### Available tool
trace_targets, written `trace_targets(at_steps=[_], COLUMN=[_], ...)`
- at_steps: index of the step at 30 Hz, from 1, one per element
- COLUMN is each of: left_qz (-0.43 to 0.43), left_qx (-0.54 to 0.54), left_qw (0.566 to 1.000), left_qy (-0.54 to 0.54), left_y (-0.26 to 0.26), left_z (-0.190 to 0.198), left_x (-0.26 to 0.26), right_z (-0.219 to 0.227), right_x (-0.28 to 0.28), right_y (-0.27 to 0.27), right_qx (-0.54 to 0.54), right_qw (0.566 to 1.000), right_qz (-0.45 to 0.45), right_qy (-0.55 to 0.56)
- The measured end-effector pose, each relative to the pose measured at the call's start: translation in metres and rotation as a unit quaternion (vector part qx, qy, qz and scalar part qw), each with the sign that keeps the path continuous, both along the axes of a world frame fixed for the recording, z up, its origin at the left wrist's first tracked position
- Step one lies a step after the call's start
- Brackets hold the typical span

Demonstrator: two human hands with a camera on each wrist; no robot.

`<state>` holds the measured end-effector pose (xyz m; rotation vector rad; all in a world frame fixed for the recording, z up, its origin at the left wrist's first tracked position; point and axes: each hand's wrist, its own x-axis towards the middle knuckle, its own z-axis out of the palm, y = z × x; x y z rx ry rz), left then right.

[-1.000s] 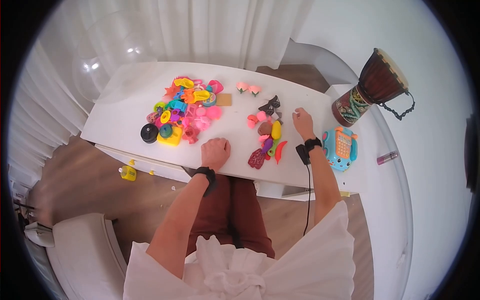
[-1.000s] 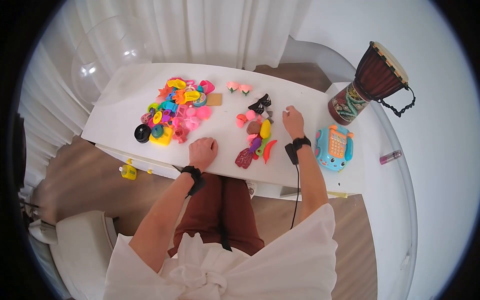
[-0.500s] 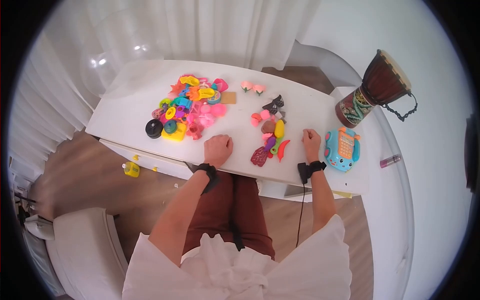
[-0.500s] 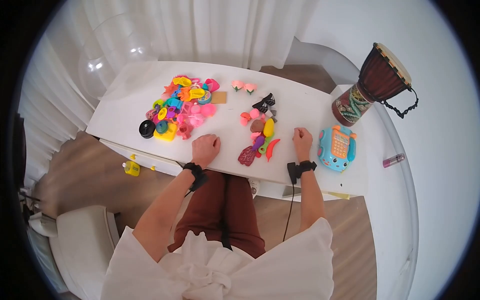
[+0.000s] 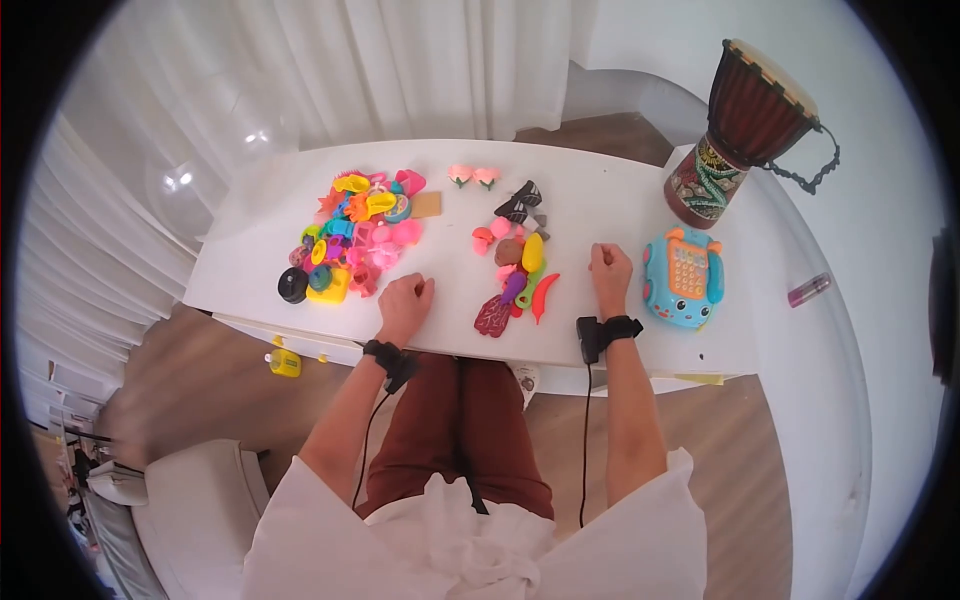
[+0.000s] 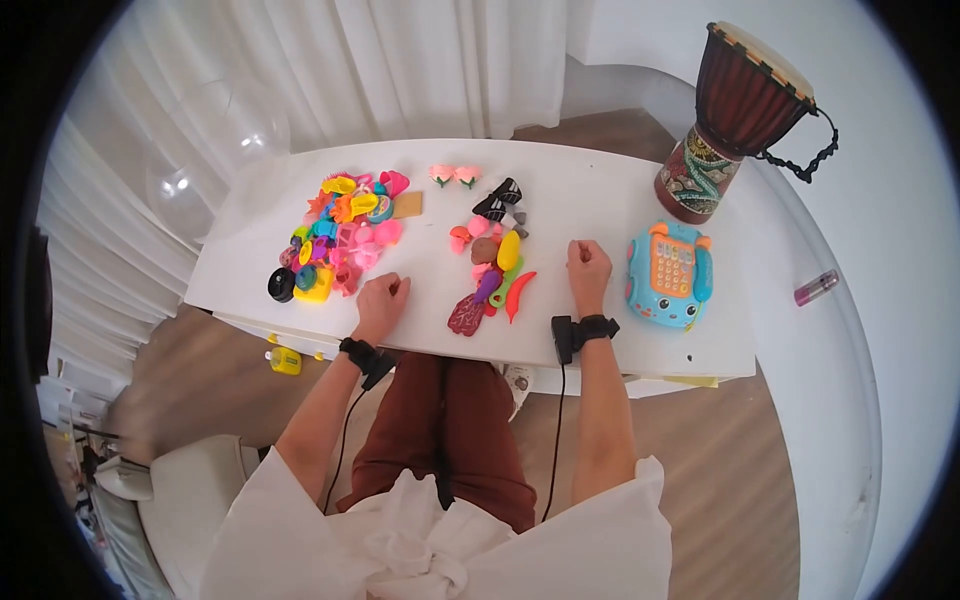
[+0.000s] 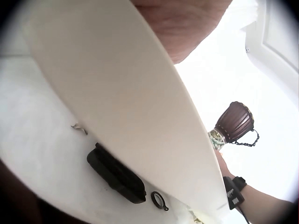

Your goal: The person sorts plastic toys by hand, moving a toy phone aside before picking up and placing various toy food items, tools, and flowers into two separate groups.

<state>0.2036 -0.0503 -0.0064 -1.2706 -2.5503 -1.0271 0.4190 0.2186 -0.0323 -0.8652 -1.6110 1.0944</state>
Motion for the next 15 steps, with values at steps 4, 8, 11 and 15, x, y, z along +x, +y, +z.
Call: trace_targets(at_steps=[4,8,11,15], left_qz=[-0.028,-0.089,-0.104,-0.130], left_qx=[0.033,0.053,0.034,-0.005], left_qw=[0.998,0.994,0.994,0.991], left_qy=[-0.053,-0.019,-0.024,-0.018], left_y=[0.037,0.092,0.130,0.172], left_z=[0.014,0.028,0.030,0.027], left_x=[-0.009,-0.011,-0.019,-0.035], right_z=[-0.010,-0.008,-0.013,-0.011], right_x=[-0.003,-0.003,-0.005,-0.004], right_y=[0.005,0.003,0.006,0.004], right_qx=[0.027,0.004,0.004,-0.005], right_qw=[0.999,1.000,1.000,1.000], right_qz=[-0.009,-0.017,-0.019,-0.016], right_qy=[0.016,0.017,0.014,0.017])
